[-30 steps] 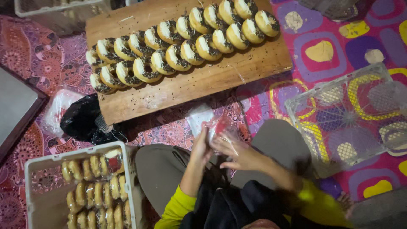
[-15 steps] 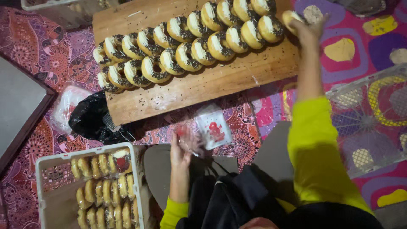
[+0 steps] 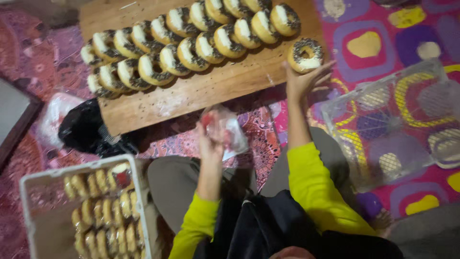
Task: The person sits on the floor and repeatedly picks doughnuts from a wooden board, places them into clear plastic bags, and arranges the packaged doughnuts into a white plastic crate. The person handles the doughnuts one at a time and continues until the crate is filled.
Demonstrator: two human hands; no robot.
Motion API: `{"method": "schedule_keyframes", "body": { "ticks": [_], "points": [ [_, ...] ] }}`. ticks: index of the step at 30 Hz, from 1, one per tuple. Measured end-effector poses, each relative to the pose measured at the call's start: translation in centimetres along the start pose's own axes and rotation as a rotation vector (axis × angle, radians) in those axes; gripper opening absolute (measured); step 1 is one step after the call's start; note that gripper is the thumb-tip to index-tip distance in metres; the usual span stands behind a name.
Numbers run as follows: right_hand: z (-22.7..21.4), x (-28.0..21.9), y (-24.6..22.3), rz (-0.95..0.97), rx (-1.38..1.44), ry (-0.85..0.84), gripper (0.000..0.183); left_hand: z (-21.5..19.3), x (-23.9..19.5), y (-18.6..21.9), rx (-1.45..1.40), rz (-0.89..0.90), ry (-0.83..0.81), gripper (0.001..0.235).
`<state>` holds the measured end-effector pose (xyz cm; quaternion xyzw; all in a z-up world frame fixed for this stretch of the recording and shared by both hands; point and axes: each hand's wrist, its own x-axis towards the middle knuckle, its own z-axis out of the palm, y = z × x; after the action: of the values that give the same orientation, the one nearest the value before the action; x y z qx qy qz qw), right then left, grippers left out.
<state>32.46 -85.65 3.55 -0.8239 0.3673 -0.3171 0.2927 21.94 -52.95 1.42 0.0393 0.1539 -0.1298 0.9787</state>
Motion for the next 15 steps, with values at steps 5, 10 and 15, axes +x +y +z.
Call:
{"method": "schedule_keyframes", "body": {
  "ticks": [5,10,15],
  "points": [
    [-5.8,-0.8,-2.2,-0.214,0.163,-0.109,0.143,2.5,0.6,-2.4,0.162,0.164,0.199,0.043],
    [-18.2,-11.2,-2.8,-0.392,0.731,-0.596,0.157,4.7,-0.5,-3.3,0.03,0.053,0.191,0.042],
    [-21.3,-15.8,-5.9,-0.453,0.643,-0.582,0.156,8.1,-5.1,-7.0,0.189,0.058,0.278,0.045]
  ]
}}
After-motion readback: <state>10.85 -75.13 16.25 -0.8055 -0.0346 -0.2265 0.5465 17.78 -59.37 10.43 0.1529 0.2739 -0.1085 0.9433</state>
